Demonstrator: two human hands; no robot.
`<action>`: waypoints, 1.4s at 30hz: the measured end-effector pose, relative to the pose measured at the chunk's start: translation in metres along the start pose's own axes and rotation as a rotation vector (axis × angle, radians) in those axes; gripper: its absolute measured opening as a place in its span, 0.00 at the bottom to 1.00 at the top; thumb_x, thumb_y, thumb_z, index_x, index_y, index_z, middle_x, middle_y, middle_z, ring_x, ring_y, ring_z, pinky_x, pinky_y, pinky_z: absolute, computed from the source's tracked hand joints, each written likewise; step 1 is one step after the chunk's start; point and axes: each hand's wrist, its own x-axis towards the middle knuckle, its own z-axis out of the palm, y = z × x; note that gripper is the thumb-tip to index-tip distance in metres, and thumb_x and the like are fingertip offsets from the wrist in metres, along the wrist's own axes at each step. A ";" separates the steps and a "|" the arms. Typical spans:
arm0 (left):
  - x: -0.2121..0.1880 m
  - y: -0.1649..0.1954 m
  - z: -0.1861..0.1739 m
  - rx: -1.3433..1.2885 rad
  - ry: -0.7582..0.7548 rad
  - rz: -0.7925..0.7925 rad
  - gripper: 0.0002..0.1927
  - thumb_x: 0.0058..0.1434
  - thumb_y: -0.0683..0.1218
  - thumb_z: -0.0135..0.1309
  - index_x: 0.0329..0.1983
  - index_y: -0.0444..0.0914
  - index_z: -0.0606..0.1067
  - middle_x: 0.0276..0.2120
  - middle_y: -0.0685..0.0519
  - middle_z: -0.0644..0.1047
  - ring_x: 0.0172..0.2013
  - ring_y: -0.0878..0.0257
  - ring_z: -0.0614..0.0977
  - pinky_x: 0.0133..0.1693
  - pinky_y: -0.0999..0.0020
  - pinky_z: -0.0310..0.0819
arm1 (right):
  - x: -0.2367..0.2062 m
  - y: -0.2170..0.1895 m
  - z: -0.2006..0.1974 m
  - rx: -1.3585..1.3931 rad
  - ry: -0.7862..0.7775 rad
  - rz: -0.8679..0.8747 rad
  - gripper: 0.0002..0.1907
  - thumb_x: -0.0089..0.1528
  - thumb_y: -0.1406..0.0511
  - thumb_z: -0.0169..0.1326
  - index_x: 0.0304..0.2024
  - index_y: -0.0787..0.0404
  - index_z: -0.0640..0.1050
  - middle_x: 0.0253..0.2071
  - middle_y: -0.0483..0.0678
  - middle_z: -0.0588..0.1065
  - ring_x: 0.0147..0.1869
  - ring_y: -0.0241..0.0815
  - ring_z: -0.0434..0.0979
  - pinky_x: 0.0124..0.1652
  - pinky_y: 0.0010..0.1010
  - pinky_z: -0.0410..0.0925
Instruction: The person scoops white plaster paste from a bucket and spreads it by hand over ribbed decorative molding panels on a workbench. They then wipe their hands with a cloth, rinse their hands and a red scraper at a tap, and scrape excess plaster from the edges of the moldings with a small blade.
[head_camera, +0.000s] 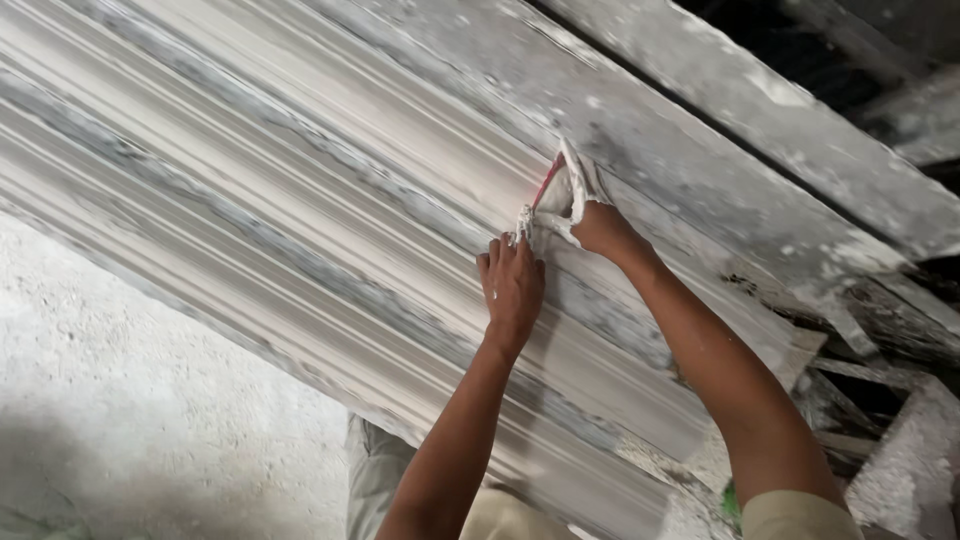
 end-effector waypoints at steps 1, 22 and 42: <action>-0.016 0.018 0.013 0.015 -0.010 -0.007 0.25 0.53 0.41 0.62 0.55 0.32 0.73 0.48 0.40 0.76 0.49 0.47 0.75 0.50 0.50 0.64 | -0.021 0.021 -0.007 -0.026 -0.032 0.051 0.54 0.57 0.59 0.68 0.76 0.58 0.49 0.71 0.64 0.57 0.73 0.69 0.58 0.66 0.47 0.61; -0.178 0.213 0.161 0.061 -0.480 0.143 0.29 0.56 0.48 0.63 0.60 0.35 0.72 0.54 0.41 0.77 0.59 0.49 0.75 0.59 0.45 0.61 | -0.313 0.163 -0.108 0.057 0.155 0.306 0.49 0.58 0.57 0.64 0.71 0.68 0.52 0.63 0.68 0.59 0.61 0.66 0.70 0.50 0.51 0.74; -0.236 0.311 0.194 0.017 -0.415 0.470 0.11 0.62 0.43 0.53 0.46 0.37 0.78 0.40 0.43 0.77 0.46 0.49 0.79 0.47 0.52 0.70 | -0.414 0.149 -0.010 1.615 0.868 0.571 0.33 0.61 0.58 0.59 0.61 0.68 0.63 0.57 0.62 0.68 0.58 0.58 0.74 0.52 0.42 0.75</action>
